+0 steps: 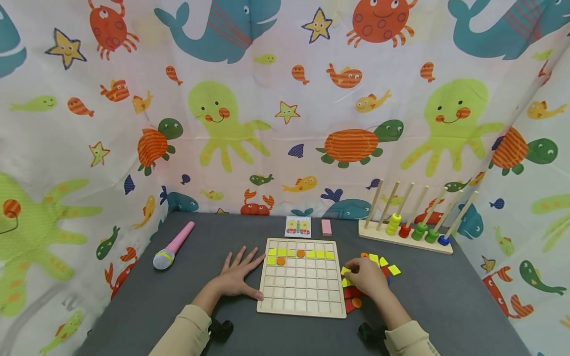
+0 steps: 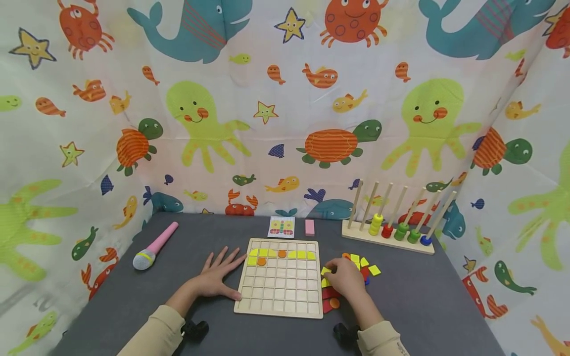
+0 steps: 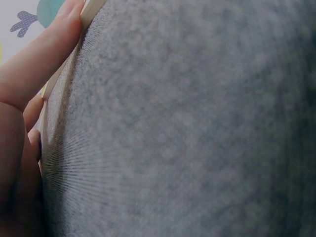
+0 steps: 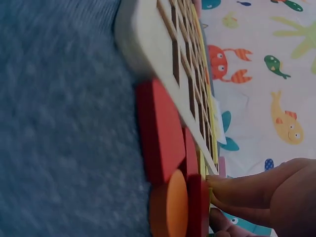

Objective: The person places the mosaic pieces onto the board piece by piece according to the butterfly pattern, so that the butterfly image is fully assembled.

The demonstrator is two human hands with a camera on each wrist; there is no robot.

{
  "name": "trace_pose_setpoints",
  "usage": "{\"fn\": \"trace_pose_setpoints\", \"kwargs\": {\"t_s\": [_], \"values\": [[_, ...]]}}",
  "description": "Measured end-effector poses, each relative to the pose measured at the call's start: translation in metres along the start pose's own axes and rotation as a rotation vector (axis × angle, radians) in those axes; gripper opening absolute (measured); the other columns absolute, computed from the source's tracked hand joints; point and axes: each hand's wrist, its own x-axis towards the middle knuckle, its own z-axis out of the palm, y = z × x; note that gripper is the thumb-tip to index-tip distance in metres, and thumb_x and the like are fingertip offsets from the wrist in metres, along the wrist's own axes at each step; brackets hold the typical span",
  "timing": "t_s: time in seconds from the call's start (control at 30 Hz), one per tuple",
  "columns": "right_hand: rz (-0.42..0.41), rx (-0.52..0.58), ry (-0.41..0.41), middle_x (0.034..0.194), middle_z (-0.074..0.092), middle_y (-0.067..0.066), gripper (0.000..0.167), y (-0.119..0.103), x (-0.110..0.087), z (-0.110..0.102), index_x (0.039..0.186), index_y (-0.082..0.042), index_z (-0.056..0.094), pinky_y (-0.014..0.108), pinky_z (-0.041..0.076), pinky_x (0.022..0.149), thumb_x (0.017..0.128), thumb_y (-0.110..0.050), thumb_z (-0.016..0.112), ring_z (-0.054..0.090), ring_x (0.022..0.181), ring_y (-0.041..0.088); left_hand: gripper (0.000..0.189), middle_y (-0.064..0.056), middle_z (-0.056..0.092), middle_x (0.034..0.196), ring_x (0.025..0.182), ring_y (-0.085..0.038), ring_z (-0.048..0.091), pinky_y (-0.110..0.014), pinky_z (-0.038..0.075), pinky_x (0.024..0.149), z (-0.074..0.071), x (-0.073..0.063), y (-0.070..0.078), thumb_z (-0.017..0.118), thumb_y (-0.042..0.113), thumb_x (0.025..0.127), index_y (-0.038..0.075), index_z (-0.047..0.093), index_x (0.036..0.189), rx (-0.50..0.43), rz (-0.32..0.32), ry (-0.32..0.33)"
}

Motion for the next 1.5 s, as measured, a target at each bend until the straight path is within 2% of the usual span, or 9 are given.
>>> {"fn": "trace_pose_setpoints", "kwargs": {"t_s": [0.1,0.23,0.43,0.63,0.77,0.83,0.93,1.1,1.5], "values": [[0.022,-0.015,-0.007,0.1,0.072,0.006,0.027,0.003,0.001,0.0,0.11,-0.008,0.077,0.039,0.054,0.077,0.087,-0.021,0.08,0.058,0.083,0.02,0.123,-0.003,0.009,0.172,0.156,-0.037,-0.01,-0.067,-0.014,0.117,0.001,0.0,0.0,0.075,0.082,0.063,0.034,0.02,0.162,0.011,-0.001,0.001],[0.047,-0.008,-0.014,0.096,0.068,0.006,0.028,0.003,0.003,-0.001,0.108,-0.007,0.074,0.035,0.052,0.07,0.086,-0.021,0.081,0.056,0.08,0.021,0.123,-0.002,0.008,0.172,0.156,-0.037,-0.01,-0.067,-0.014,0.117,0.001,0.001,0.0,0.075,0.082,0.063,0.034,0.02,0.162,0.018,-0.008,0.0],[0.074,0.016,-0.015,0.084,0.059,0.007,0.024,-0.002,0.007,-0.003,0.094,-0.006,0.065,0.03,0.045,0.06,0.084,-0.02,0.082,0.053,0.074,0.021,0.122,0.001,0.007,0.172,0.157,-0.035,-0.01,-0.068,-0.013,0.117,-0.001,0.002,0.0,0.076,0.08,0.063,0.037,0.02,0.162,0.028,-0.024,-0.005],[0.035,0.06,-0.01,0.08,0.06,0.007,0.019,-0.011,0.009,-0.01,0.088,-0.007,0.068,0.03,0.044,0.059,0.086,-0.02,0.081,0.053,0.071,0.021,0.121,0.0,0.007,0.172,0.156,-0.037,-0.011,-0.068,-0.014,0.116,-0.003,0.0,0.003,0.077,0.079,0.064,0.036,0.02,0.162,0.003,-0.008,-0.01],[-0.019,0.068,-0.012,0.085,0.069,0.003,0.014,-0.019,0.011,-0.011,0.094,-0.008,0.078,0.031,0.049,0.062,0.089,-0.021,0.079,0.056,0.074,0.02,0.122,-0.003,0.009,0.172,0.156,-0.038,-0.01,-0.068,-0.016,0.116,-0.002,-0.002,0.001,0.076,0.081,0.063,0.035,0.021,0.162,-0.022,0.006,0.004],[-0.04,0.074,-0.012,0.089,0.072,0.002,0.015,-0.023,0.014,-0.01,0.098,-0.009,0.08,0.032,0.051,0.065,0.089,-0.022,0.078,0.057,0.076,0.02,0.12,-0.004,0.008,0.172,0.156,-0.039,-0.013,-0.069,-0.02,0.114,0.003,0.0,-0.005,0.074,0.082,0.065,0.036,0.02,0.162,-0.029,0.035,0.019],[-0.05,0.105,0.001,0.089,0.072,0.002,0.015,-0.03,0.017,-0.008,0.099,-0.01,0.08,0.031,0.05,0.066,0.089,-0.021,0.079,0.056,0.079,0.02,0.12,-0.002,0.008,0.172,0.156,-0.037,-0.012,-0.068,-0.019,0.115,0.002,0.0,-0.004,0.074,0.082,0.064,0.036,0.02,0.162,-0.029,0.031,0.022],[-0.064,0.157,0.025,0.08,0.067,0.003,0.012,-0.041,0.022,-0.003,0.093,-0.01,0.078,0.029,0.045,0.061,0.088,-0.02,0.08,0.054,0.075,0.021,0.123,-0.003,0.009,0.172,0.156,-0.037,-0.011,-0.067,-0.015,0.117,-0.002,-0.001,0.001,0.077,0.08,0.063,0.034,0.021,0.162,-0.006,0.001,-0.002],[-0.099,0.242,-0.005,0.081,0.07,0.0,0.008,-0.067,0.032,0.019,0.09,-0.013,0.078,0.03,0.046,0.063,0.088,-0.021,0.079,0.057,0.079,0.02,0.12,0.002,0.008,0.171,0.157,-0.037,-0.01,-0.069,-0.013,0.117,-0.004,-0.002,0.005,0.078,0.078,0.063,0.038,0.021,0.161,0.019,-0.026,-0.005]]}}
